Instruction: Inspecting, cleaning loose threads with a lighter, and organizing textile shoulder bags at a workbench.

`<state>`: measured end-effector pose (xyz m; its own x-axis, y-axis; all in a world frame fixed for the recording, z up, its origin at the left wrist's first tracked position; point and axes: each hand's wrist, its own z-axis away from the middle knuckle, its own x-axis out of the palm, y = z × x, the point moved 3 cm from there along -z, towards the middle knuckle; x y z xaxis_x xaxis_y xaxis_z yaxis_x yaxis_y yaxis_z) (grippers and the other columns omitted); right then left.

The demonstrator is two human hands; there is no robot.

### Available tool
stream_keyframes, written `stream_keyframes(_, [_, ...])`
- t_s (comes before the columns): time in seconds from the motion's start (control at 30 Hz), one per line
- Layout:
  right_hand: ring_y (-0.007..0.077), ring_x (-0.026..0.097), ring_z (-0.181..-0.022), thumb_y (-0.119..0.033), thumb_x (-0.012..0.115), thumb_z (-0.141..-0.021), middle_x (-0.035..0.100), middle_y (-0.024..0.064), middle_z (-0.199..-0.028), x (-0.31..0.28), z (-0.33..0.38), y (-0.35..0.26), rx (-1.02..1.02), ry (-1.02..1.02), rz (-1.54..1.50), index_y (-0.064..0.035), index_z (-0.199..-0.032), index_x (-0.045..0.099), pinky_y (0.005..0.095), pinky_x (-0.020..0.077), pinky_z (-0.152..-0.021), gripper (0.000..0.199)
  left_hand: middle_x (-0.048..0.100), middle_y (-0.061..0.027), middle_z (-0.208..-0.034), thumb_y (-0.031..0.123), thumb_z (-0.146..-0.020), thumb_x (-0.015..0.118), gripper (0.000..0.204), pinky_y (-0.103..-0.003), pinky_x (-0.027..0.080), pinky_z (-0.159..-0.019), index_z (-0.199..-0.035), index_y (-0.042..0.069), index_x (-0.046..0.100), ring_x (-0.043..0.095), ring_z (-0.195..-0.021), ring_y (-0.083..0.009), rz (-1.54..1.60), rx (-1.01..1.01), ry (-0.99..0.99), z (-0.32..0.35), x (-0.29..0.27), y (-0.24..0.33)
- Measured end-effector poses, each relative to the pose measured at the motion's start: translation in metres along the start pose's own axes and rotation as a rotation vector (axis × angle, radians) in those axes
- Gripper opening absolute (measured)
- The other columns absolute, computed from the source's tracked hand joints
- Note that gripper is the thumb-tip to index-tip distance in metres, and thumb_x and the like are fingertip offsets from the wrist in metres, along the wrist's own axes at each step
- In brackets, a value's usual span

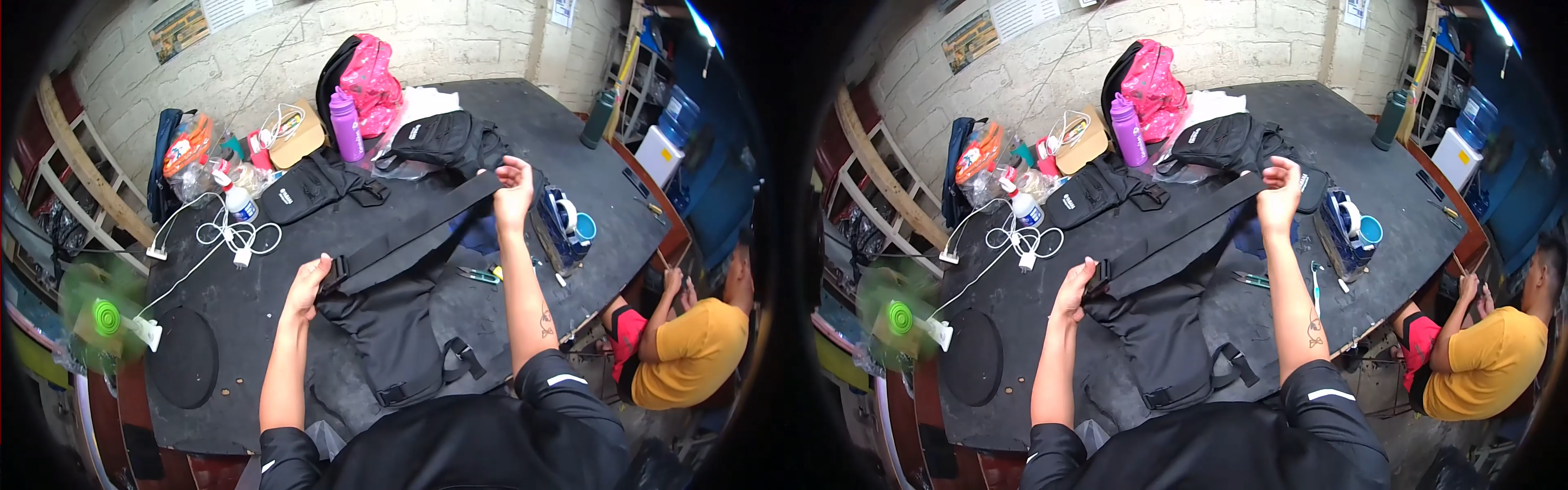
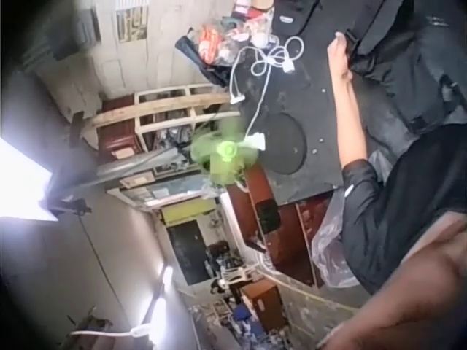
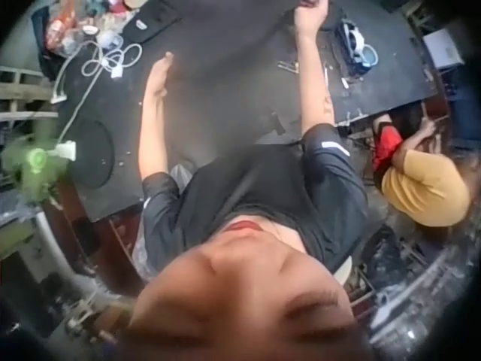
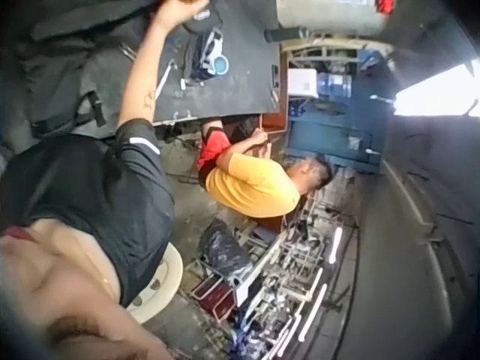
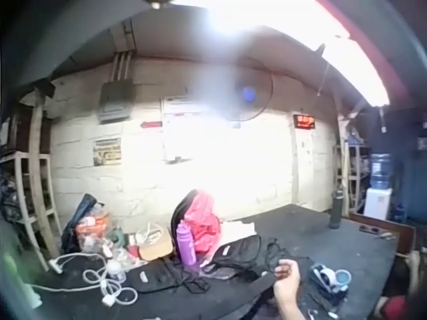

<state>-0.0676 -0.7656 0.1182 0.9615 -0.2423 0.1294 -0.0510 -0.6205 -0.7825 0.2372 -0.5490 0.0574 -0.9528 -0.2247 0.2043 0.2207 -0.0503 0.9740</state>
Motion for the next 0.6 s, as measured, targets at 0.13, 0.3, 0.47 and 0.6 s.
stream_keyframes(0.13, [0.0158, 0.059, -0.079, 0.009, 0.065, -0.076, 0.06, 0.0045, -0.085, -0.012, 0.008, 0.054, 0.747, -0.256, -0.554, -0.0022, -0.106, 0.057, 0.0259, 0.0483, -0.069, 0.033, 0.066, -0.01, -0.079, 0.046, -0.091, 0.054, 0.043, -0.044, 0.049, -0.088, -0.09, 0.004, 0.062, 0.063, -0.074, -0.0266, 0.663, 0.078, 0.031, -0.009, -0.023, -0.024])
stream_keyframes(0.3, [0.0181, 0.06, -0.077, -0.006, 0.074, -0.067, 0.062, 0.0069, -0.084, -0.037, 0.011, 0.066, 0.116, -0.167, 0.436, -0.005, -0.099, 0.059, 0.0328, 0.0491, -0.069, 0.036, 0.067, -0.0073, -0.108, 0.032, -0.097, 0.048, 0.033, -0.038, 0.045, -0.096, -0.106, 0.006, 0.065, 0.062, -0.104, -0.0228, 0.804, 0.209, -0.073, -0.01, -0.045, -0.043])
stream_keyframes(0.47, [0.0243, 0.058, -0.086, -0.006, 0.072, -0.07, 0.057, 0.0098, -0.096, -0.016, 0.05, 0.108, 0.958, 0.01, -0.426, -0.0089, -0.125, 0.039, 0.043, 0.0509, -0.067, 0.065, 0.067, -0.008, -0.109, 0.027, -0.095, 0.051, 0.029, -0.037, 0.045, -0.097, -0.106, 0.004, 0.065, 0.061, -0.105, -0.0226, 0.915, 0.185, -0.09, -0.012, -0.056, -0.071])
stream_keyframes(0.6, [0.0212, 0.06, -0.074, 0.003, 0.065, -0.071, 0.058, 0.0109, -0.095, -0.004, 0.074, 0.109, 0.943, 0.087, -0.635, -0.0067, -0.124, 0.038, 0.0397, 0.0518, -0.063, 0.06, 0.066, -0.0073, -0.111, 0.026, -0.094, 0.052, 0.027, -0.04, 0.044, -0.097, -0.108, 0.005, 0.064, 0.061, -0.104, -0.0235, 0.828, 0.268, 0.038, -0.013, -0.094, -0.087])
